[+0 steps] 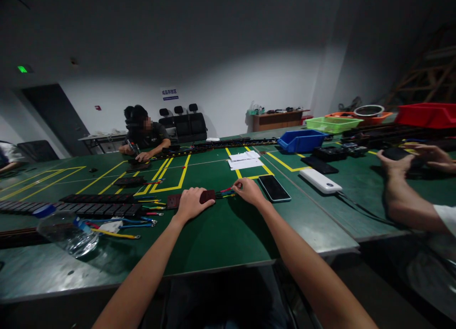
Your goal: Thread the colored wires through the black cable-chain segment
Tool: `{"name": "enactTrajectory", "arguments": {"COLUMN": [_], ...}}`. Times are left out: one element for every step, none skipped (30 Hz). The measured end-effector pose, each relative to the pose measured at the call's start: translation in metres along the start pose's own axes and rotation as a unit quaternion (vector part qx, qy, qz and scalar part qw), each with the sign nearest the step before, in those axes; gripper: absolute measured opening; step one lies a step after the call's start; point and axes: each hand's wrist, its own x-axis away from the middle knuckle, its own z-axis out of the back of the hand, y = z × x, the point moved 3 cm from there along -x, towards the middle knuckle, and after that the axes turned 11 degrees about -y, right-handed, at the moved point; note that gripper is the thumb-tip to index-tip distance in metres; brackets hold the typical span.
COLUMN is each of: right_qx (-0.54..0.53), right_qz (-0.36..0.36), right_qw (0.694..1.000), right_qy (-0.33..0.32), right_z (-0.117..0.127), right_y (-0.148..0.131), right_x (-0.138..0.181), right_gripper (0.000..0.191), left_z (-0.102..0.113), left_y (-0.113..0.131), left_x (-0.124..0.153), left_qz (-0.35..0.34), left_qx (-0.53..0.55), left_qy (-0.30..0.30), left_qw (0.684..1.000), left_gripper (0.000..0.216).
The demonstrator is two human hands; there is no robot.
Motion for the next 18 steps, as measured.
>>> {"name": "enactTrajectory", "arguments": {"right_qx": [0.003,0.007,0.012,0.017,0.022,0.028,0.034,0.039,0.045,0.050,0.053,0.055,0.055,0.054,0.053,0.052,0.054,0.058], "right_qz": [0.001,0.002,0.004,0.005,0.007,0.011,0.018,0.027,0.037,0.044,0.047,0.047,0.042,0.036,0.030,0.022,0.012,0.000], "right_qw": [1.000,1.000,1.000,1.000,1.000,1.000,0.999,0.999,0.998,0.998,0.997,0.997,0.998,0.998,0.998,0.998,0.998,0.998], "right_qy": [-0.001,-0.002,-0.003,-0.003,-0.002,0.000,0.001,0.003,0.004,0.004,0.004,0.003,0.000,-0.005,-0.010,-0.014,-0.016,-0.018], "right_z": [-0.003,-0.006,-0.008,-0.011,-0.013,-0.014,-0.014,-0.014,-0.013,-0.012,-0.010,-0.009,-0.008,-0.007,-0.006,-0.006,-0.005,-0.004], "right_y": [0.003,0.005,0.007,0.008,0.008,0.008,0.006,0.004,0.002,0.000,-0.002,-0.003,-0.003,-0.003,-0.002,-0.001,0.001,0.003], "right_x": [-0.001,-0.002,-0.003,-0.004,-0.004,-0.005,-0.005,-0.004,-0.003,-0.002,-0.001,0.000,0.000,0.001,0.001,0.001,0.001,0.001], "right_gripper": [0.018,0.016,0.015,0.014,0.012,0.011,0.010,0.009,0.008,0.008,0.008,0.008,0.008,0.008,0.008,0.009,0.010,0.012], "left_z": [0.000,0.000,0.000,0.000,0.000,0.000,0.000,0.000,0.000,0.000,0.000,0.000,0.000,0.000,0.000,0.000,0.000,0.000], "left_y": [0.000,0.000,0.000,0.001,0.001,0.001,0.001,0.001,0.001,0.001,0.001,0.001,0.001,0.001,0.000,0.000,0.000,0.000], "left_x": [0.000,0.000,0.000,0.000,0.000,0.000,0.000,0.000,0.000,0.000,0.001,0.001,0.001,0.001,0.001,0.000,0.000,0.000], "left_qz": [-0.002,-0.003,-0.003,-0.002,0.001,0.003,0.005,0.006,0.007,0.007,0.006,0.006,0.005,0.004,0.004,0.004,0.004,0.003], "left_qx": [-0.001,-0.002,-0.003,-0.004,-0.006,-0.007,-0.008,-0.009,-0.010,-0.010,-0.010,-0.010,-0.010,-0.009,-0.009,-0.008,-0.008,-0.008], "left_qy": [0.002,0.002,0.002,0.001,0.000,-0.002,-0.002,-0.003,-0.003,-0.003,-0.001,0.000,0.002,0.003,0.003,0.002,0.001,0.001], "left_qw": [1.000,1.000,1.000,1.000,1.000,1.000,1.000,1.000,1.000,1.000,1.000,1.000,1.000,1.000,1.000,1.000,1.000,1.000], "left_gripper": [0.065,0.064,0.064,0.063,0.063,0.063,0.063,0.063,0.063,0.063,0.063,0.062,0.062,0.062,0.062,0.062,0.062,0.062]}}
